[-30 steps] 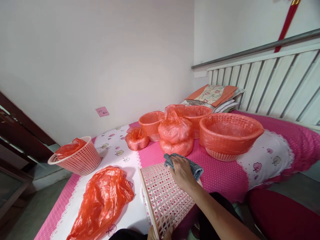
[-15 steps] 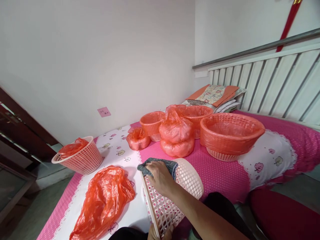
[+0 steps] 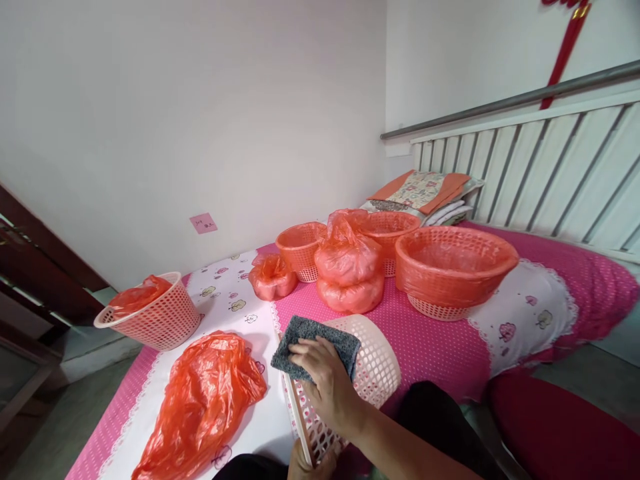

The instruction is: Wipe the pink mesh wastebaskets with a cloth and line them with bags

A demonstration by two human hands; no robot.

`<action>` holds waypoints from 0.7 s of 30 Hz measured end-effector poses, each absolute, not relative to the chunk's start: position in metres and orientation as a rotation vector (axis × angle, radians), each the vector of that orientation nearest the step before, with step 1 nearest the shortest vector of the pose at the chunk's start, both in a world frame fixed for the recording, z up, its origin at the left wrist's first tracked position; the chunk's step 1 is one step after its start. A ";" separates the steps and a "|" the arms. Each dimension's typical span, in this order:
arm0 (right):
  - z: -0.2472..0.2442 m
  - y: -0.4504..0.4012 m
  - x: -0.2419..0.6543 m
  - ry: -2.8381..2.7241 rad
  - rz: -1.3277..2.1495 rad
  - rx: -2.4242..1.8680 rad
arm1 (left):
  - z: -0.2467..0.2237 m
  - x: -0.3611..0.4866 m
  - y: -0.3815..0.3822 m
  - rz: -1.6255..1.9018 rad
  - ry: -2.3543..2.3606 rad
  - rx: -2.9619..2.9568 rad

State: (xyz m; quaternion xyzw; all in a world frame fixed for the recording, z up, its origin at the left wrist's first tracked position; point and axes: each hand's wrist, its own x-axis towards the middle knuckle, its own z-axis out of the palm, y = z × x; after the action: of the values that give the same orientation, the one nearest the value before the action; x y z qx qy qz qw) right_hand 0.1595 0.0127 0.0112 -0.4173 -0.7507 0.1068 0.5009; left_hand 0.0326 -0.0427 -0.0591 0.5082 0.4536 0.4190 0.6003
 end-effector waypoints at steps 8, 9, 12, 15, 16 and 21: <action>-0.009 -0.020 0.163 -1.882 0.090 -0.953 | -0.036 0.028 -0.027 1.049 1.102 1.292; -0.015 -0.023 0.164 -1.900 0.046 -0.940 | -0.032 0.029 -0.026 1.069 1.115 1.288; -0.035 -0.031 0.167 -1.933 -0.125 -0.884 | -0.023 0.033 -0.024 1.137 1.153 1.231; -0.049 -0.035 0.170 -1.953 -0.283 -0.859 | -0.020 0.041 -0.027 1.121 1.160 1.139; -0.050 -0.036 0.171 -1.962 -0.313 -0.877 | -0.020 0.044 -0.028 1.108 1.148 1.110; -0.037 -0.030 0.176 -2.033 -0.319 -0.951 | -0.025 0.044 -0.035 1.088 1.121 1.078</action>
State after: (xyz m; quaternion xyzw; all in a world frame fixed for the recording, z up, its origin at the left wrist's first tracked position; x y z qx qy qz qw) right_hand 0.1759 -0.0303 -0.0367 -0.3798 -0.8125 -0.1274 0.4234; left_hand 0.0437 -0.0351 -0.0246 0.4618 0.4800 0.4659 0.5825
